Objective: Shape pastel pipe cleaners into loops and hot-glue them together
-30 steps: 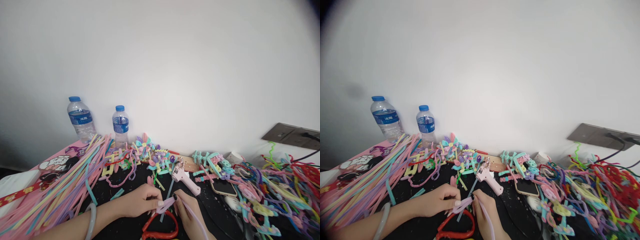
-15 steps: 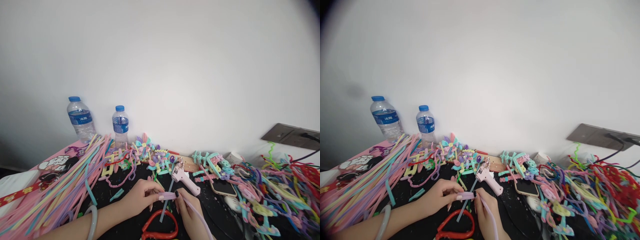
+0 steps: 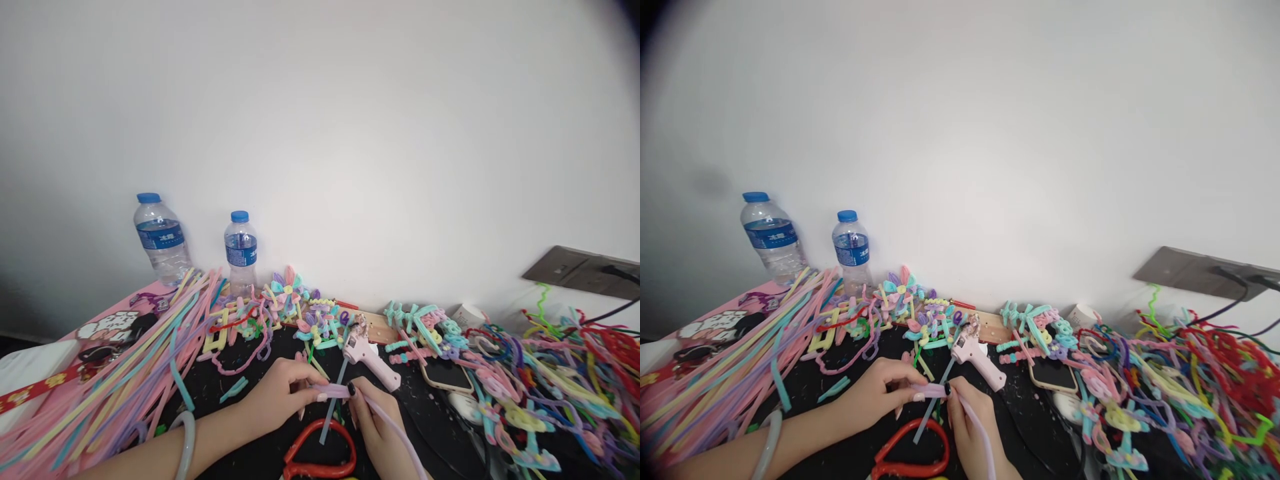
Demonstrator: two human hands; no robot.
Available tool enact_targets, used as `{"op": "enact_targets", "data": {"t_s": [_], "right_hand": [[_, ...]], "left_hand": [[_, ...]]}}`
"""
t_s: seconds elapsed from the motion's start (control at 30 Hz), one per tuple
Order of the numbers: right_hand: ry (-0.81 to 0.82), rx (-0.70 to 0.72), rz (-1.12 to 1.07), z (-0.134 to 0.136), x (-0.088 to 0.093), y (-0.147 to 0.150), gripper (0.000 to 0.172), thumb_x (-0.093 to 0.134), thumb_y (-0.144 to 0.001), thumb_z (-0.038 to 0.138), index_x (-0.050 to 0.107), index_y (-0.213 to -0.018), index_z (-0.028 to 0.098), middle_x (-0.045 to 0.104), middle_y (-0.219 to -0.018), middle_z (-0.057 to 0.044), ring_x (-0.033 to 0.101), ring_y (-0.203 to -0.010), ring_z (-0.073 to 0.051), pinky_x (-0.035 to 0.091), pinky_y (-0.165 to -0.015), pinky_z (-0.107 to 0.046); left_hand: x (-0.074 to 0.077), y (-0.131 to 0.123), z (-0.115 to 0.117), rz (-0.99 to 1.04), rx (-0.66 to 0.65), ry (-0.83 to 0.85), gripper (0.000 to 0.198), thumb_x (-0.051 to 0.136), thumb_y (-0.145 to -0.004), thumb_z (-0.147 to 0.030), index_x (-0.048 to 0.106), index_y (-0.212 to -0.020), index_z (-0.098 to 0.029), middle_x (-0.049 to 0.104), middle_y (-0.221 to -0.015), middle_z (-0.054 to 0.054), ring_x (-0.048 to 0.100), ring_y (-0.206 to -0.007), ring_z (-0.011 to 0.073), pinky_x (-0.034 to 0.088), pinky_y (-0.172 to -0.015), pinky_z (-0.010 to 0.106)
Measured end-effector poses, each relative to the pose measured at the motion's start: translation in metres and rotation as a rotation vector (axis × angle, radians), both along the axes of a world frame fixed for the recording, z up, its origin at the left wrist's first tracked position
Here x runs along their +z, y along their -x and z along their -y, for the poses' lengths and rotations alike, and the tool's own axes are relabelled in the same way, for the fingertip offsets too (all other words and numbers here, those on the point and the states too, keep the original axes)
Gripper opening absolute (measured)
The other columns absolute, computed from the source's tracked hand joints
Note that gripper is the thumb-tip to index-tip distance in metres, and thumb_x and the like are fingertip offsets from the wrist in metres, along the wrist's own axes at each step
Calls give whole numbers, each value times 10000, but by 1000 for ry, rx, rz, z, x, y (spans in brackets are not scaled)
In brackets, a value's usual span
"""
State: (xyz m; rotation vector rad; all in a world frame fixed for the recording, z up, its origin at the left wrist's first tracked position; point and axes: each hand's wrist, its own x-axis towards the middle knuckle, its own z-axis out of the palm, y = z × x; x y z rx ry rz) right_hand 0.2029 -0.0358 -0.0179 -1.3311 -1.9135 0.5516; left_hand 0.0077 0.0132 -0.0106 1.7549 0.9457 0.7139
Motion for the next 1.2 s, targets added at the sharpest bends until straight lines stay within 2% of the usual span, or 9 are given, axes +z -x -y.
{"op": "enact_targets", "data": {"t_s": [0.27,0.6,0.9,1.2], "right_hand": [[-3,16,28,-1,0,0,317,309,-962,275,382,-658,221,437,-556,42,429,-482,-121,326,-474,-217],[-33,17,59,-3,-4,-1,319,329,-951,242,378,-636,219,441,-561,42,433,-491,-120,333,-482,-217],[26,35,34,-1,7,2,272,398,-922,265,517,-689,193,522,-579,17,480,-513,-130,360,-498,-218],[54,12,23,-2,8,3,300,414,-920,304,529,-670,185,524,-574,15,495,-521,-131,371,-492,-211]], "left_hand": [[-2,-1,0,39,0,77,207,595,-792,-248,750,-798,-112,645,-542,26,545,-415,114,413,-461,192],[-1,0,-1,44,2,76,196,588,-783,-218,757,-771,-118,656,-513,23,597,-473,143,462,-547,217],[1,-1,0,69,-4,98,227,604,-791,-285,752,-743,-120,645,-500,21,590,-477,143,457,-555,225],[-2,0,-2,21,-15,59,234,599,-794,-308,719,-830,-111,632,-558,11,581,-464,124,426,-497,196]]}}
